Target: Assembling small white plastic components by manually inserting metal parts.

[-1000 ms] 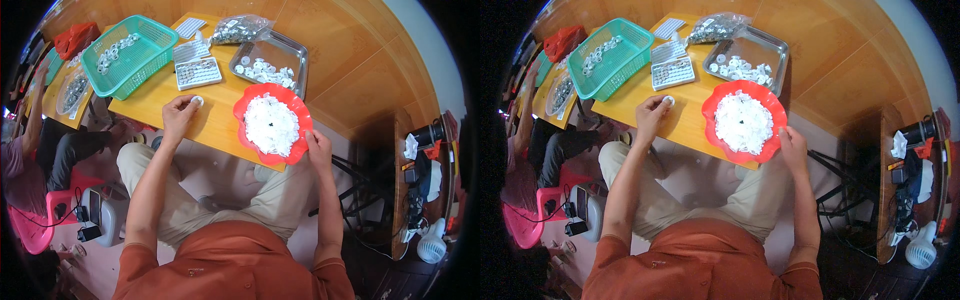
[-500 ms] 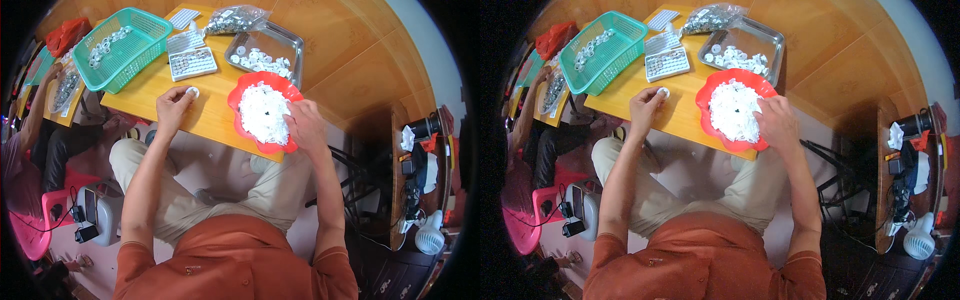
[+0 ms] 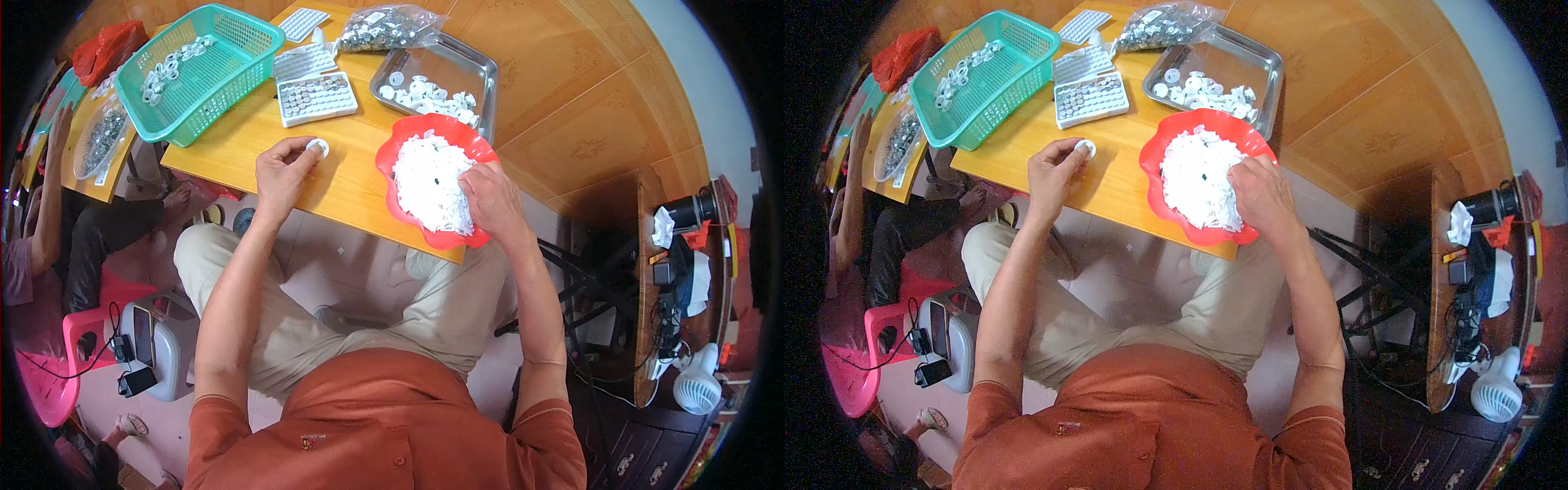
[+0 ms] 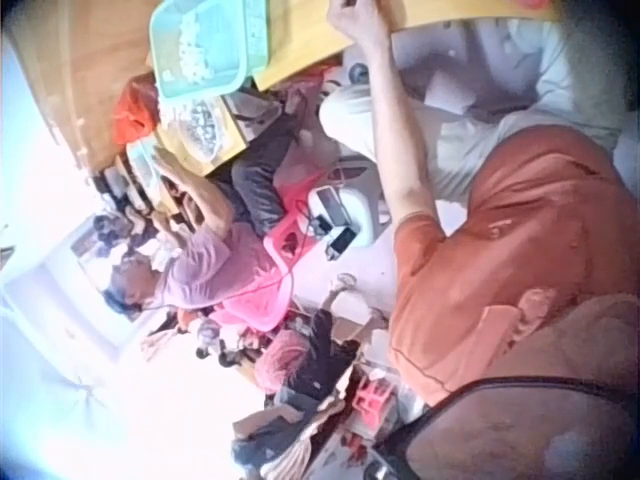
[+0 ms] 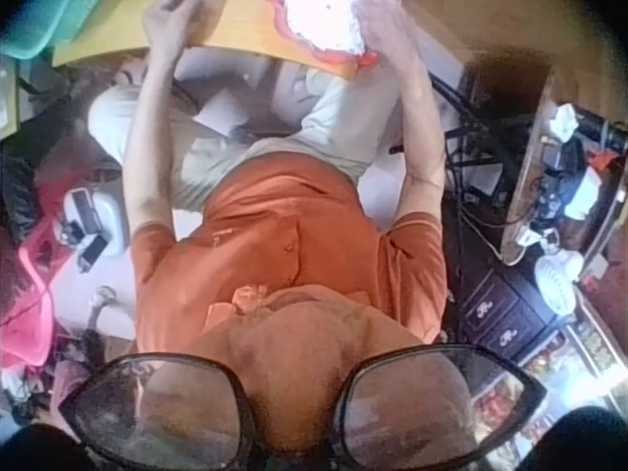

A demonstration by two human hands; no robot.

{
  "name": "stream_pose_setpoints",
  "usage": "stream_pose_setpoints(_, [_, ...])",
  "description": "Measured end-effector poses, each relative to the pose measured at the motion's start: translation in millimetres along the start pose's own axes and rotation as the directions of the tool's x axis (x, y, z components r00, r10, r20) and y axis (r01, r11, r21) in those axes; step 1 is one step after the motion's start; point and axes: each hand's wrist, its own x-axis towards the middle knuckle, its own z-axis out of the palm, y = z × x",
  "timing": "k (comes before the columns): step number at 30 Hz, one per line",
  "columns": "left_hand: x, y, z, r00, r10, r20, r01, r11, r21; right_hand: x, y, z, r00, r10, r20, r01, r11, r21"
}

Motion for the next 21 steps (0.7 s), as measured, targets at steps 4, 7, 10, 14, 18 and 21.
stream_pose_setpoints(4, [-4.1,1.7,-2.2,0.999,-0.015,0.033,0.015,1.0,0.019,-0.7,-4.4,-3.2,1.0,0.012,-0.015,-0.012,1.0,0.011])
stream_pose_setpoints(7, [-7.7,3.2,-1.5,0.998,-0.046,0.032,0.044,0.998,0.042,-1.8,-5.8,-5.2,1.0,-0.01,-0.025,0.011,0.999,0.038])
stream_pose_setpoints(10, [-9.3,4.5,-0.5,0.998,-0.04,0.039,0.04,0.999,0.015,-1.8,-5.0,-5.1,0.999,-0.025,-0.032,0.027,0.998,0.061])
stream_pose_setpoints(14, [-13.1,8.5,1.8,0.998,-0.058,0.028,0.059,0.998,-0.019,-2.0,-8.8,-9.1,0.994,0.018,-0.104,-0.001,0.987,0.163])
stream_pose_setpoints(18, [-15.3,7.1,1.2,0.997,-0.071,0.019,0.072,0.995,-0.062,-1.8,-15.7,-14.5,0.987,0.098,-0.131,-0.056,0.955,0.293])
stream_pose_setpoints(21, [-17.4,9.2,1.2,0.997,-0.079,0.018,0.08,0.996,-0.041,-3.9,-19.6,-20.0,0.982,0.15,-0.112,-0.099,0.925,0.366])
